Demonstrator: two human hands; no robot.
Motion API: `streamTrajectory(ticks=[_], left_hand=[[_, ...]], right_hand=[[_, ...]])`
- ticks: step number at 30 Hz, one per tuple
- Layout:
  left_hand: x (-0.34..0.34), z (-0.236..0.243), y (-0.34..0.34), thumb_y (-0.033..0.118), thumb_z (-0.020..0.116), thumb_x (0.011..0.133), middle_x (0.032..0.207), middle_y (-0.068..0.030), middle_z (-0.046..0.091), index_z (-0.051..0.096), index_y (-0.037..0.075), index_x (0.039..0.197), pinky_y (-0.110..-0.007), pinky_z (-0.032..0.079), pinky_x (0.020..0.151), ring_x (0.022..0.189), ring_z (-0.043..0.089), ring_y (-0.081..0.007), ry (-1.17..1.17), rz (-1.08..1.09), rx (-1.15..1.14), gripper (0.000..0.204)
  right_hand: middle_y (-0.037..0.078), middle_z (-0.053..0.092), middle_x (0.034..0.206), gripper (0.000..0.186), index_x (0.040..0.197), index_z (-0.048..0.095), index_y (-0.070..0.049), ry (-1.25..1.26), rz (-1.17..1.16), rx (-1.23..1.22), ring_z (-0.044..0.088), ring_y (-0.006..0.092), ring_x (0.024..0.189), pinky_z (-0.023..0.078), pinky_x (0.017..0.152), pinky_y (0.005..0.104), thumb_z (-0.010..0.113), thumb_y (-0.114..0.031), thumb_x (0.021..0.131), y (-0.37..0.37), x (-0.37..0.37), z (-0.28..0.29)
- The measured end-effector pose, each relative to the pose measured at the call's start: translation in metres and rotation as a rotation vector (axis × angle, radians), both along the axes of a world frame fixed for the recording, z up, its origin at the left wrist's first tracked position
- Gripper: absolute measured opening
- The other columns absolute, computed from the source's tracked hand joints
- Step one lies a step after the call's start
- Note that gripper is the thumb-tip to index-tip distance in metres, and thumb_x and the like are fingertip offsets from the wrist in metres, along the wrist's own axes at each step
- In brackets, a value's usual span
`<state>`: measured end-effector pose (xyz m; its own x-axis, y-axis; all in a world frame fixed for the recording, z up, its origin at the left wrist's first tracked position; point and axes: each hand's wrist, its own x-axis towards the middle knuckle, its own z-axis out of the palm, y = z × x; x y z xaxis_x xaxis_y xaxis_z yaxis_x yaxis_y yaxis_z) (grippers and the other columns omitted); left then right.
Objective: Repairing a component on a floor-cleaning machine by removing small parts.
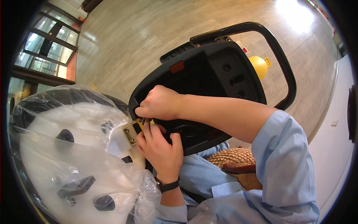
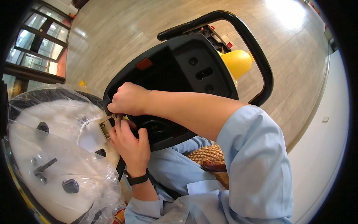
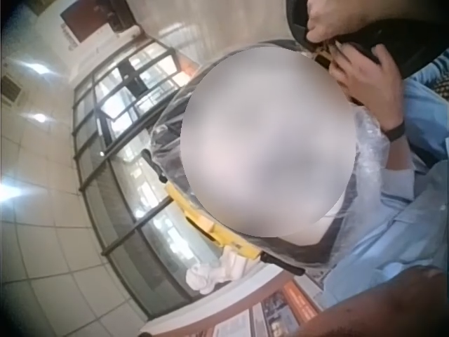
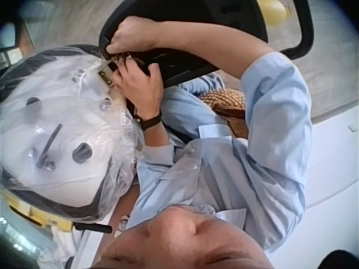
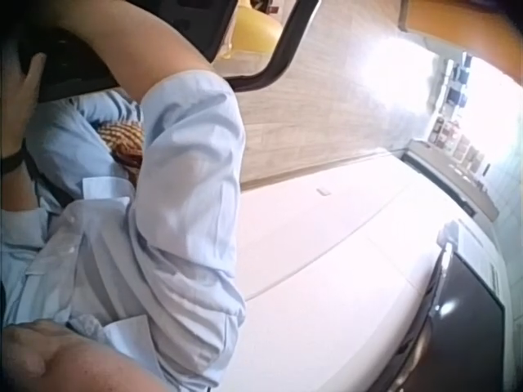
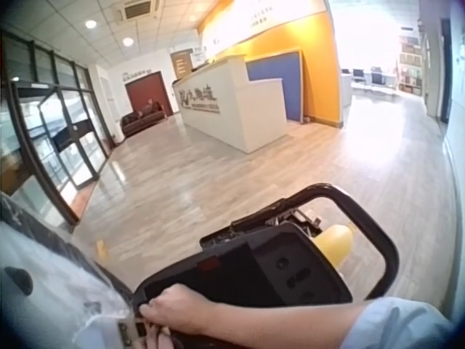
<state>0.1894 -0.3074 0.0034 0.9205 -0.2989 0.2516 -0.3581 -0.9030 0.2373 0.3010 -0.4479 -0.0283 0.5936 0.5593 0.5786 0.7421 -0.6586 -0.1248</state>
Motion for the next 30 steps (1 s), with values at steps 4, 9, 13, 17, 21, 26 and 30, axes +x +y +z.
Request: streamTrajectory(ticks=[4, 9, 13, 17, 21, 26, 30], left_hand=[[0.007, 0.007, -0.012, 0.026, 0.064, 0.082, 0.142, -0.0224, 0.059, 0.059, 0.001, 0.108, -0.055, 0.037, 0.1, 0.118, 0.053, -0.0395, 0.078, 0.082, 0.066, 0.036], [0.013, 0.001, -0.011, 0.027, 0.064, 0.084, 0.152, -0.0223, 0.053, 0.059, -0.003, 0.122, -0.056, 0.038, 0.099, 0.119, 0.058, -0.0374, 0.063, 0.052, 0.162, 0.049], [0.016, 0.009, -0.013, 0.029, 0.063, 0.088, 0.159, -0.0226, 0.048, 0.055, -0.002, 0.129, -0.059, 0.034, 0.103, 0.125, 0.056, -0.039, 0.165, 0.093, 0.163, 0.052], [0.016, 0.009, -0.013, 0.03, 0.063, 0.088, 0.156, -0.0229, 0.05, 0.056, -0.002, 0.129, -0.06, 0.035, 0.102, 0.125, 0.057, -0.0395, 0.146, 0.102, 0.155, 0.053], [0.016, 0.011, -0.014, 0.029, 0.064, 0.088, 0.152, -0.0236, 0.054, 0.059, -0.003, 0.126, -0.06, 0.035, 0.102, 0.122, 0.058, -0.0408, 0.167, 0.069, 0.215, 0.05], [0.019, 0.005, -0.012, 0.025, 0.064, 0.084, 0.148, -0.0219, 0.057, 0.062, -0.003, 0.116, -0.055, 0.039, 0.095, 0.111, 0.061, -0.0383, 0.062, 0.042, 0.197, 0.042], [0.018, 0.005, -0.008, 0.024, 0.064, 0.084, 0.145, -0.0241, 0.059, 0.062, -0.007, 0.119, -0.053, 0.04, 0.097, 0.109, 0.061, -0.0398, 0.071, 0.034, 0.117, 0.046]], right_hand=[[0.004, 0.064, 0.065, 0.014, 0.077, 0.059, -0.013, 0.036, 0.009, 0.02, 0.071, 0.0268, 0.063, 0.054, 0.051, 0.0388, 0.07, -0.021, 0.077, -0.004, 0.0, 0.001], [0.006, 0.066, 0.065, 0.014, 0.076, 0.061, -0.012, 0.138, 0.004, 0.09, 0.071, 0.0298, 0.064, 0.055, 0.054, 0.0417, 0.07, -0.021, 0.079, -0.01, -0.001, 0.002], [0.009, 0.069, 0.067, 0.011, 0.078, 0.066, -0.012, 0.22, -0.006, 0.132, 0.072, 0.032, 0.066, 0.056, 0.056, 0.043, 0.073, -0.02, 0.08, -0.009, -0.003, 0.004], [0.011, 0.07, 0.067, 0.011, 0.077, 0.069, -0.012, 0.243, -0.021, 0.148, 0.072, 0.0329, 0.066, 0.057, 0.058, 0.0433, 0.075, -0.02, 0.079, -0.009, -0.002, 0.006], [0.011, 0.069, 0.066, 0.012, 0.076, 0.068, -0.011, 0.249, -0.038, 0.138, 0.072, 0.033, 0.066, 0.057, 0.058, 0.0441, 0.075, -0.019, 0.079, -0.014, -0.004, 0.007], [0.01, 0.07, 0.069, 0.009, 0.077, 0.069, -0.011, 0.252, -0.006, 0.149, 0.072, 0.0327, 0.068, 0.057, 0.058, 0.0438, 0.074, -0.018, 0.077, -0.012, -0.004, 0.006], [0.01, 0.071, 0.07, 0.007, 0.078, 0.07, -0.011, 0.237, 0.023, 0.151, 0.072, 0.0321, 0.069, 0.057, 0.058, 0.0432, 0.074, -0.017, 0.077, -0.009, -0.004, 0.004]])
